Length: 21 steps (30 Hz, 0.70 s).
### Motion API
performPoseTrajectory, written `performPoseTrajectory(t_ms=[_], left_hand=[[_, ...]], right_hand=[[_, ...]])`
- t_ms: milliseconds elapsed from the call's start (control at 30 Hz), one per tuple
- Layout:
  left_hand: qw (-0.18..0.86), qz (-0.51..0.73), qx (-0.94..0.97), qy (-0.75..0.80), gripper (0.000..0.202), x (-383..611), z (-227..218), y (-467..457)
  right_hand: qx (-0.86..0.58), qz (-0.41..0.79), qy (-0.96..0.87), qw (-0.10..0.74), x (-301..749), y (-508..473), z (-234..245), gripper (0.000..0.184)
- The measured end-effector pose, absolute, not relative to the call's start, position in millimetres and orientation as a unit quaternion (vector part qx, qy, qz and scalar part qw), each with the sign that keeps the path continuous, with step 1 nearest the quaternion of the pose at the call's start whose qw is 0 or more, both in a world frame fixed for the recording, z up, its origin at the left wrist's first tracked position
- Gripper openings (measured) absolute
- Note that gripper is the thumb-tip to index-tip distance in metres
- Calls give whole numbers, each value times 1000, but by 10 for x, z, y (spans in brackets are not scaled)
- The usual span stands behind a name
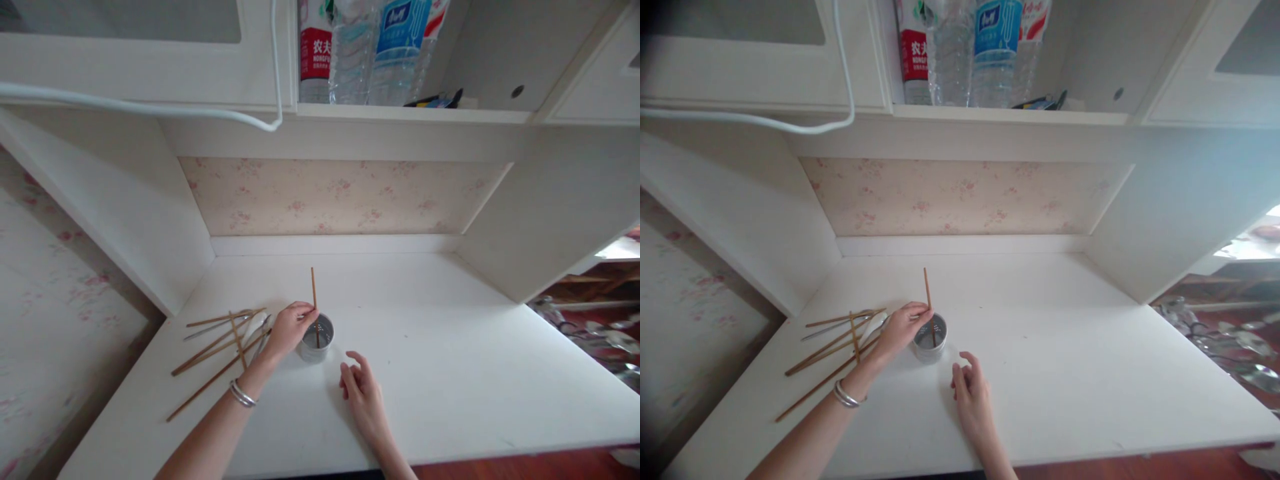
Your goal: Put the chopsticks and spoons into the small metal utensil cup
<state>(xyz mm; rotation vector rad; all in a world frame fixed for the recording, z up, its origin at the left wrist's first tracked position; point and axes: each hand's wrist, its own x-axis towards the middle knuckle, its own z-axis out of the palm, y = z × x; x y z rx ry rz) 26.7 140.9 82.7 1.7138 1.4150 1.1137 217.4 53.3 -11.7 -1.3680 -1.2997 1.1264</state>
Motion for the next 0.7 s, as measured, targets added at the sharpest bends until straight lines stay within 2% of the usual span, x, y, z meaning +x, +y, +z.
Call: performPoseTrajectory(t_ms=[233,367,600,700], left_hand=[[328,409,664,534,27,266,809,1430],[372,422,635,531,34,256,796,1388],[469,449,579,494,76,81,595,1059],[458,478,570,486,90,82,345,906]], right_hand=[[-557,449,-535,449,2167,542,-109,45],[-562,442,-535,450,2162,537,-110,45],[-571,432,-543,438,2141,512,-81,46],[-578,422,-552,429,2119,519,-56,47]])
